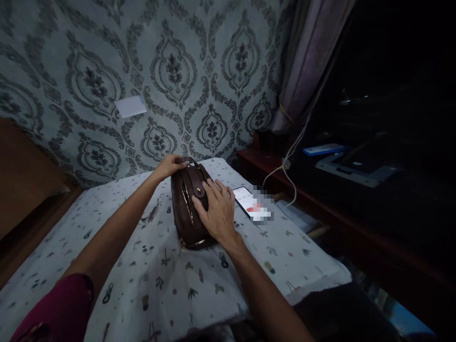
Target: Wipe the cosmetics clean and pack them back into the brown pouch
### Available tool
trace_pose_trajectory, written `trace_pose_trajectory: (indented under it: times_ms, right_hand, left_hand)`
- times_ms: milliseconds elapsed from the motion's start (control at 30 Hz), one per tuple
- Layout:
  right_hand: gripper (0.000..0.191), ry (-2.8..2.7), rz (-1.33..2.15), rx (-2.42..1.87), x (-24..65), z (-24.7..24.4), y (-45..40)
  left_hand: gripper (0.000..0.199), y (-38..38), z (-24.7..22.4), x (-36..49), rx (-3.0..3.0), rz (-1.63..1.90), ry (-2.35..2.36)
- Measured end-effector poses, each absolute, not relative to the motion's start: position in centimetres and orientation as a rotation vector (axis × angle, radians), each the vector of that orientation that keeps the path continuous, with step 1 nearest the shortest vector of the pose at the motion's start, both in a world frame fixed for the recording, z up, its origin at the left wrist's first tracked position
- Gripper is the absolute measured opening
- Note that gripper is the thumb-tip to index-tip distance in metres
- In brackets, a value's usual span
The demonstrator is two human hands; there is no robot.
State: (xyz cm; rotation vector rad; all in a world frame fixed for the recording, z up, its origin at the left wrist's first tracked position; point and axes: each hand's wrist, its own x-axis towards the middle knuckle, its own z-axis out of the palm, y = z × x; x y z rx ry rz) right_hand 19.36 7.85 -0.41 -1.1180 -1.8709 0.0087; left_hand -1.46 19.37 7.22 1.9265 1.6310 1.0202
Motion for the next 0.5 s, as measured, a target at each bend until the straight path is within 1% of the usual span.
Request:
trace_pose_trajectory:
  times_ms: [133,200,267,367,500]
  right_hand:
    - [0.082,-1.897,-0.028,-1.18,18.4,-0.6,6.4]
    - [0.091,-1.92,-0.062,-1.178,18.0,-0.8,6.0]
    - [0.089,-1.929,-0.085,-1.173,17.7,-1.0,5.8]
    - [0.079,-1.926,-0.099,-1.171,17.6,-1.2,5.8]
    - [0.074,-1.898,-0.111,-1.159,17.6,-1.1,5.9]
  left_hand:
    - [0.025,18.8,7.1,-3.0,1.997,1.009,1.775]
    - [0.023,18.5,7.0,-3.1,2.035,1.001,1.836]
    - [0.021,18.4,7.0,-3.0,2.073,0.99,1.889]
    - [0.025,18.2,7.2,-2.9,2.116,0.956,1.954]
    - [0.026,18.0,7.2,-2.9,2.142,0.905,2.03]
